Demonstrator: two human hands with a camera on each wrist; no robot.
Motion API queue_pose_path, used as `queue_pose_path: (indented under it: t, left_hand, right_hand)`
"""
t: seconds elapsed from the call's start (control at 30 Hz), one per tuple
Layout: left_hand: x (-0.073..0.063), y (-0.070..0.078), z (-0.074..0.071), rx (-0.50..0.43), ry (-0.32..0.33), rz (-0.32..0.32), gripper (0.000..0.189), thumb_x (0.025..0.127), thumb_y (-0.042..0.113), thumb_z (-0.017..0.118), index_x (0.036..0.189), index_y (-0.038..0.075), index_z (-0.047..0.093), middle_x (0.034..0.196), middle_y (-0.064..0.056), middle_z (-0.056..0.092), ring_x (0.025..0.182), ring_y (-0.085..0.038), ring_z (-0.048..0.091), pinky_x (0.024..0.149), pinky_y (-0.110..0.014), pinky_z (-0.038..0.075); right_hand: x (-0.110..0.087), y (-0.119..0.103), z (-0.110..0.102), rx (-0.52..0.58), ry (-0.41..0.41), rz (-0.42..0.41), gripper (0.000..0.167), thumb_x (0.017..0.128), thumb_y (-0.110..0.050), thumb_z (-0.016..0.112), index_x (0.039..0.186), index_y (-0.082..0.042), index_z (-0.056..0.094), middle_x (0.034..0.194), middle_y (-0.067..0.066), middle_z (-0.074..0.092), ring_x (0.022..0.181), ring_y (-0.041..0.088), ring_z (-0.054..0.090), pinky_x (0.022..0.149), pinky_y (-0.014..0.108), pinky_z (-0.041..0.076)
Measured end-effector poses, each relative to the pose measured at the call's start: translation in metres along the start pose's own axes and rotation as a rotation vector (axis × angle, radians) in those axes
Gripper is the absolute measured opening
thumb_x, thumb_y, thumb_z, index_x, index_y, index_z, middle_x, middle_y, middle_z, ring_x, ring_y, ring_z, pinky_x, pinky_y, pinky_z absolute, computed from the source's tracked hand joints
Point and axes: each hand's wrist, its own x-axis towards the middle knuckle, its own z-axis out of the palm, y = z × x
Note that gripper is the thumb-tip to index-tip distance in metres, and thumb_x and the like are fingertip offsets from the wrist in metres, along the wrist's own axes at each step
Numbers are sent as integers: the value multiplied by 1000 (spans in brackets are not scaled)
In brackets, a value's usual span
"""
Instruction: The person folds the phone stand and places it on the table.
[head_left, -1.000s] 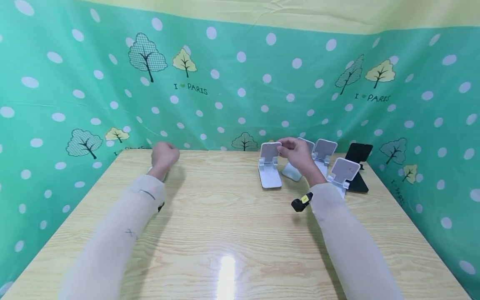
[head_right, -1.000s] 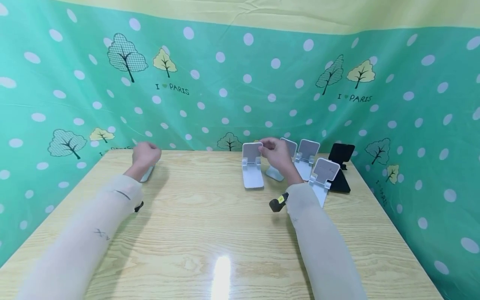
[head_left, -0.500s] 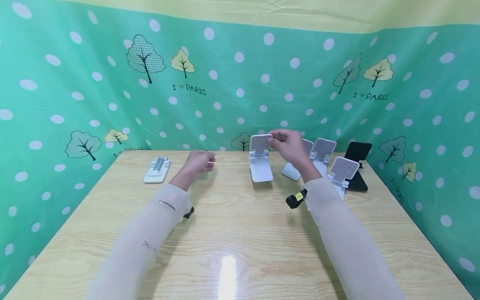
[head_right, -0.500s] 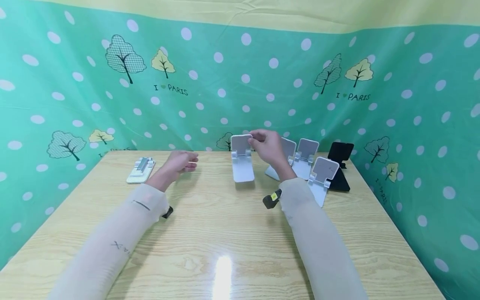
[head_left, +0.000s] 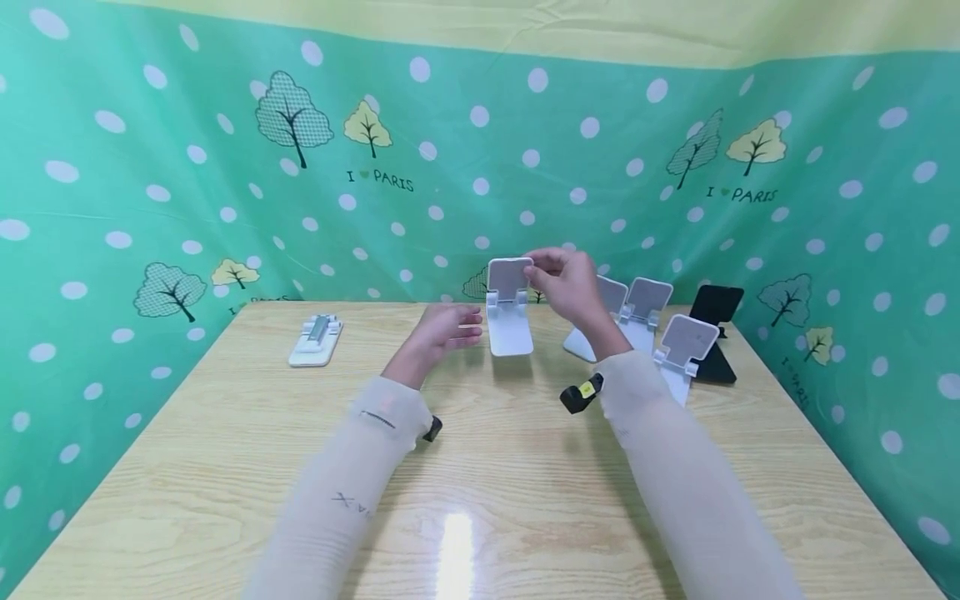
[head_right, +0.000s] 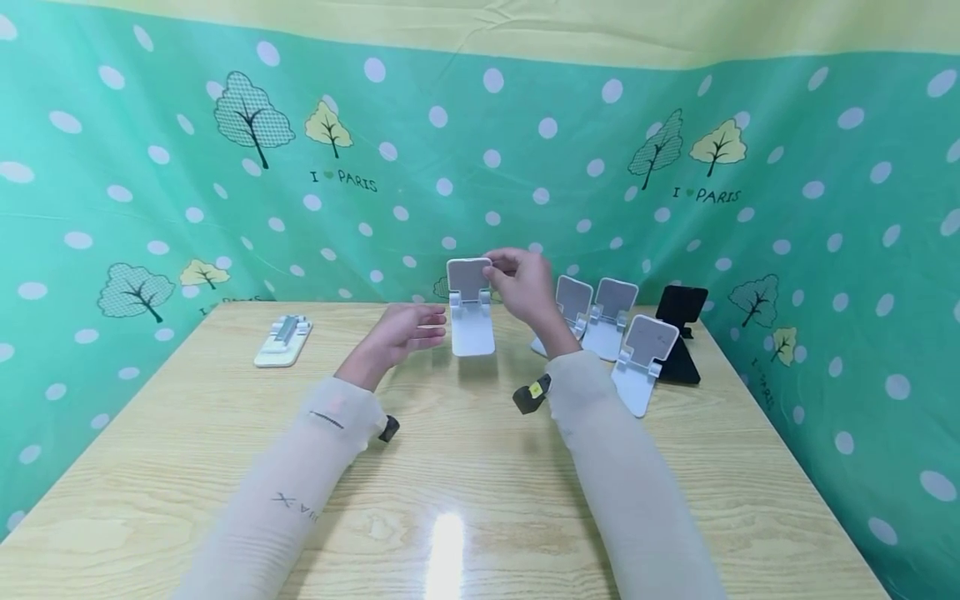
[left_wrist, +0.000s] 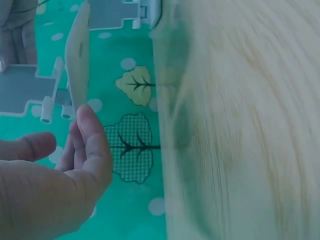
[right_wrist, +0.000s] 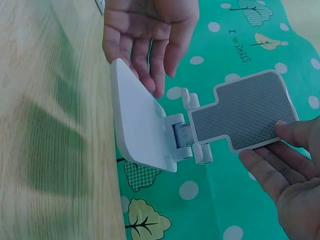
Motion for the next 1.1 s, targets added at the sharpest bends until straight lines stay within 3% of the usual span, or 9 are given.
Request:
queue_pose_path:
  t: [0.17, 0.47, 0.77, 1.1]
  left_hand:
    - [3, -4, 7, -102, 2, -3, 33, 104, 11, 58, 132, -6, 61, 130, -22, 60, 94, -25, 67, 100, -41, 57]
    - [7, -8, 15, -209, 18, -13, 30, 103, 9, 58, 130, -4, 60, 133, -21, 60, 113, -35, 63, 100, -41, 56]
    - [8, -16, 12, -257, -16, -54, 36, 107, 15, 53, 139, -1, 54, 140, -20, 58, 120, -34, 60, 107, -42, 51]
    - [9, -17, 8, -242, 0, -21, 36, 105, 9, 58, 138, -3, 58, 139, -20, 58, 118, -35, 60, 106, -41, 53]
  right_hand:
    - [0, -4, 0, -7, -6, -8, 23, 98, -7, 69, 120, -2, 72, 110, 16, 75, 96, 27, 73, 80, 27, 62]
    - [2, -9, 2, -44, 12, -57, 22, 98, -8, 69, 120, -4, 73, 108, 15, 75, 95, 25, 73, 80, 30, 63]
    - [4, -16, 9, -52, 26, -54, 21, 98, -10, 70, 118, -5, 74, 107, 13, 76, 94, 22, 73, 77, 29, 62]
    - [5, -17, 8, -6, -1, -40, 19, 98, -14, 72, 115, -7, 76, 107, 14, 76, 94, 27, 74, 78, 34, 63]
